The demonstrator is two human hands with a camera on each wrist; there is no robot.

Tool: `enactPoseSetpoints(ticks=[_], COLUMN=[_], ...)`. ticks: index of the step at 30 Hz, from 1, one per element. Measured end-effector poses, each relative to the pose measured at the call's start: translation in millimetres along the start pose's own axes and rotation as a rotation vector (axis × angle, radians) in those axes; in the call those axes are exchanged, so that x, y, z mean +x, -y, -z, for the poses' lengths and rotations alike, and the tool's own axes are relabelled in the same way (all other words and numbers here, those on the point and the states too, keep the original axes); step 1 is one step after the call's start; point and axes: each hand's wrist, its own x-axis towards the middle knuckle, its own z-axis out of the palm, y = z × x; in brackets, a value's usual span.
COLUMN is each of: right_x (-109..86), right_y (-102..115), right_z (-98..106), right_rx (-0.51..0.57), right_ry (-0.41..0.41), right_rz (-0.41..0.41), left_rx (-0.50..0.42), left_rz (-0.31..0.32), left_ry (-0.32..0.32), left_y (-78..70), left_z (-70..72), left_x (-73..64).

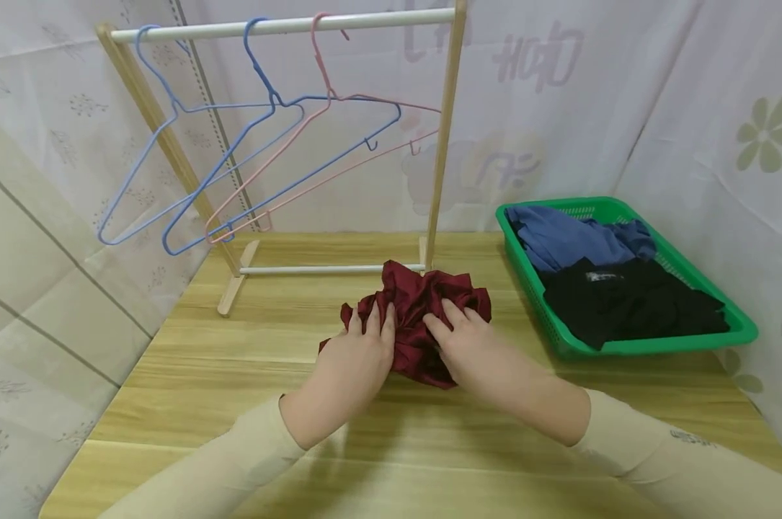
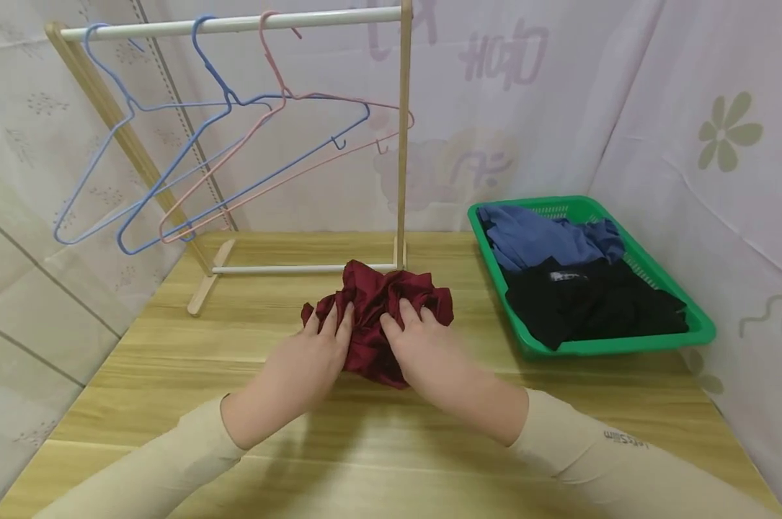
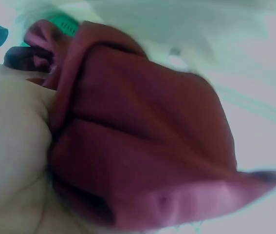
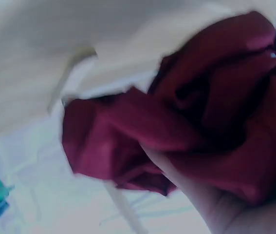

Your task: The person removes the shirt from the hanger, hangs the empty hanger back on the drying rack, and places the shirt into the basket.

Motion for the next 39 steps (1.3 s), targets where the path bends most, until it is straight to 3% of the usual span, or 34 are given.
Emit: enactPoseSetpoints(ticks=[5, 8, 12, 17, 20, 25, 31, 34, 39], right_x=[0.9, 1.2, 1.5, 1.7, 2.7, 5.5, 11.6, 13.7, 17.5], right_y=[-33, -56, -86, -130, -155, -196, -242, -262, -281], right_z=[33, 51, 72, 83, 85, 83, 80, 86, 100], right_rx=[0.044, 0.025, -0.006, -0.034, -0.04, -0.048, -0.095, -0.112, -0.082], right_ry=[-0.102, -0.14, -0.156, -0.262, -0.281, -0.235, -0.216, -0.195, -0.143], right_rz=[0.001, -0.009, -0.074, -0.116, -0.16, -0.265, -0.284, -0.316, -0.41], left_rx=[0.075, 0.112, 0.094, 0.078, 0.079, 0.052, 0.008, -0.134, -0.638], left_rz=[-0.098, -0.114, -0.063, 0.023, 0.052, 0.06, 0.078, 0.088, 0.129], left_ry=[-0.087, -0.17, -0.266, -0.359, -0.372, -0.33, -0.297, -0.277, -0.149], left_y=[5.3, 2.9, -6.2, -24.1, -38.4, -59.9, -74.3, -82.1, -99.7], left_z=[19.6, 29.8, 43.4, 51.7, 52.5, 55.0, 60.7, 62.8, 62.4], left_x=[31.6, 57.4, 96.3, 149.5, 179.7, 223.1, 266.7, 289.2, 323.4])
